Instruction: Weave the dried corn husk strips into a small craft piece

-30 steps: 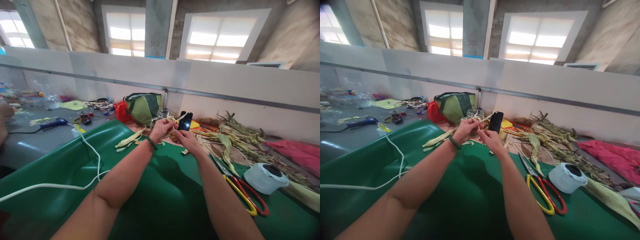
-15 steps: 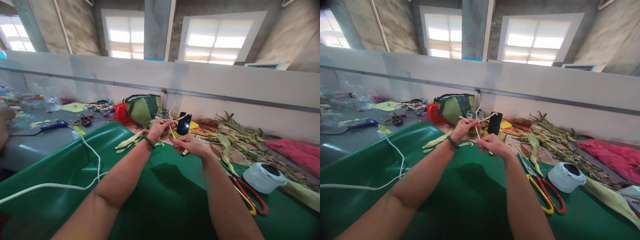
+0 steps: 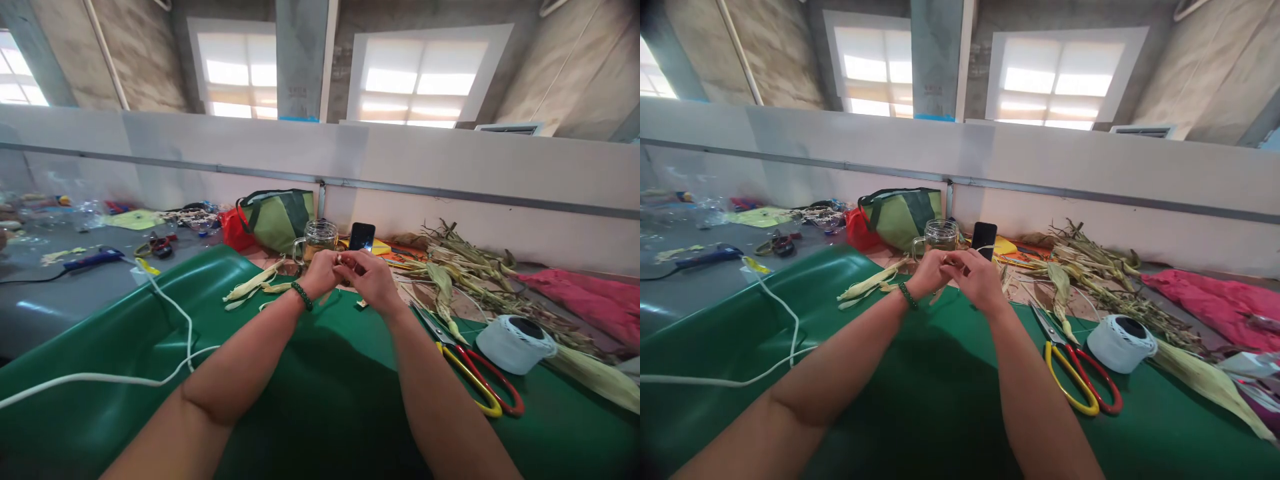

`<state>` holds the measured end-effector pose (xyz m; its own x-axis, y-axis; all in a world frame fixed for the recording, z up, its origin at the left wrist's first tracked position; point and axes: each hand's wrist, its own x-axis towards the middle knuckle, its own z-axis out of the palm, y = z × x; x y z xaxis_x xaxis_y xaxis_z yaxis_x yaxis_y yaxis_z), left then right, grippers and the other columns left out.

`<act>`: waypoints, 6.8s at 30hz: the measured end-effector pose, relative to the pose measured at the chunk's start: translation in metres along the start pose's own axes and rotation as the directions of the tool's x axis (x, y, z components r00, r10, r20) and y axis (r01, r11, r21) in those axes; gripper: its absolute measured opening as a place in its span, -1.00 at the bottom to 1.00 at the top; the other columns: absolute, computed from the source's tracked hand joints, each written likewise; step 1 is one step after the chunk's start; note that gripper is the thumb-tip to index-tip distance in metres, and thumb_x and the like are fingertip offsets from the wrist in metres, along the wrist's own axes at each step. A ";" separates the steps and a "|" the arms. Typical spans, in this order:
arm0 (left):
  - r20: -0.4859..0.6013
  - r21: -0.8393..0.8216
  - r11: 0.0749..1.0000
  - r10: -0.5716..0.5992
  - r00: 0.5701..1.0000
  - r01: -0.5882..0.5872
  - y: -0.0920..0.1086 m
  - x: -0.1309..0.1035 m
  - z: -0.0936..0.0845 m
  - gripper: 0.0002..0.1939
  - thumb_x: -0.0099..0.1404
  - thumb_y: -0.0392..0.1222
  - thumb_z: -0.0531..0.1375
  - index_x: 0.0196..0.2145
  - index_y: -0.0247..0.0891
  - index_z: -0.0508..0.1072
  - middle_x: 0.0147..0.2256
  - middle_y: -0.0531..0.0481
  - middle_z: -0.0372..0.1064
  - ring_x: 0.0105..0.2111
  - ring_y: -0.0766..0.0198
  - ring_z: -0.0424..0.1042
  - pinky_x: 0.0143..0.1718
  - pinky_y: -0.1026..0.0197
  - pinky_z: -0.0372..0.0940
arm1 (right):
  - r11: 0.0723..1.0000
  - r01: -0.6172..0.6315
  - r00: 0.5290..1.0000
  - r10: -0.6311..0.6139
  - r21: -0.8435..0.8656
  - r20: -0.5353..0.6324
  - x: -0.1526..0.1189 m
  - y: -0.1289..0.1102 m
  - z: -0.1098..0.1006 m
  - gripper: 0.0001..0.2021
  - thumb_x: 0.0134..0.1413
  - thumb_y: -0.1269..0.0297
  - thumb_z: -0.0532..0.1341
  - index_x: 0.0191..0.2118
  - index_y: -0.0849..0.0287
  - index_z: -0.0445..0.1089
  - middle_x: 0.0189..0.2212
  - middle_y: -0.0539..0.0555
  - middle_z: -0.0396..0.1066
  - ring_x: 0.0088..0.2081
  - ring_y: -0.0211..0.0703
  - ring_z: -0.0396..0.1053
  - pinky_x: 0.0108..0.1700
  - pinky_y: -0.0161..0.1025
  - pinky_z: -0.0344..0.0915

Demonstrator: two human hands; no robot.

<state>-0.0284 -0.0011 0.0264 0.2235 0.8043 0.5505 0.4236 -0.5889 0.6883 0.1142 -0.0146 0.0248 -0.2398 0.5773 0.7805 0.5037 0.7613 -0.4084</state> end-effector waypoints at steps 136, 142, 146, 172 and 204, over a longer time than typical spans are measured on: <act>0.238 -0.644 0.671 -0.281 0.930 0.368 -0.002 0.005 -0.011 -0.58 -0.15 -0.02 0.43 -0.48 -0.47 0.53 -0.64 0.08 0.27 -0.61 0.51 0.16 -0.52 0.34 0.04 | 0.983 -0.174 0.957 0.182 -0.056 0.224 0.001 0.022 -0.016 -0.61 0.06 0.00 0.15 -0.53 0.20 0.48 -0.67 -0.02 0.34 -0.57 -0.30 0.17 -0.50 -0.32 0.02; 0.233 -0.541 0.780 -0.219 0.947 0.314 0.005 0.003 -0.006 -0.63 -0.09 -0.04 0.39 -0.45 -0.45 0.53 -0.61 0.06 0.30 -0.59 0.48 0.20 -0.51 0.33 0.11 | 0.964 -0.243 0.970 0.240 0.110 0.035 0.005 0.024 -0.011 -0.61 -0.01 -0.07 0.19 -0.49 0.20 0.48 -0.55 0.04 0.45 -0.52 -0.25 0.25 -0.44 -0.30 0.16; 0.108 -0.488 0.843 -0.196 0.975 0.224 0.005 0.003 0.001 -0.68 -0.07 -0.06 0.38 -0.51 -0.44 0.53 -0.62 0.04 0.33 -0.59 0.45 0.21 -0.52 0.32 0.12 | 0.967 -0.245 0.954 0.254 0.076 -0.160 0.005 0.020 -0.007 -0.63 -0.06 0.03 0.24 -0.67 0.19 0.38 -0.67 0.01 0.33 -0.57 -0.27 0.21 -0.46 -0.27 0.12; 0.035 -0.752 0.589 -0.412 0.911 0.295 0.003 0.007 0.001 -0.70 -0.04 -0.18 0.37 -0.33 -0.38 0.54 -0.47 -0.03 0.46 -0.50 0.41 0.37 -0.39 0.32 0.26 | 0.963 -0.267 0.923 0.270 0.047 -0.274 0.003 0.014 -0.007 -0.59 0.10 -0.08 0.10 -0.53 0.15 0.34 -0.57 0.04 0.39 -0.49 -0.21 0.28 -0.40 -0.25 0.21; 0.327 -0.349 0.909 -0.110 0.938 0.229 0.005 0.004 -0.023 -0.72 0.05 -0.08 0.31 -0.48 -0.41 0.46 -0.64 0.06 0.31 -0.64 0.48 0.18 -0.59 0.38 0.03 | 0.962 -0.257 0.927 0.218 0.094 0.306 0.003 0.016 -0.019 -0.65 -0.05 0.03 0.23 -0.57 0.24 0.48 -0.70 -0.01 0.32 -0.62 -0.34 0.15 -0.57 -0.35 0.02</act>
<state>-0.0458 -0.0023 0.0428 0.4503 0.8458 0.2862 0.1293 -0.3789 0.9164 0.1371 -0.0058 0.0297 -0.3668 0.7911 0.4895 0.4680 0.6117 -0.6378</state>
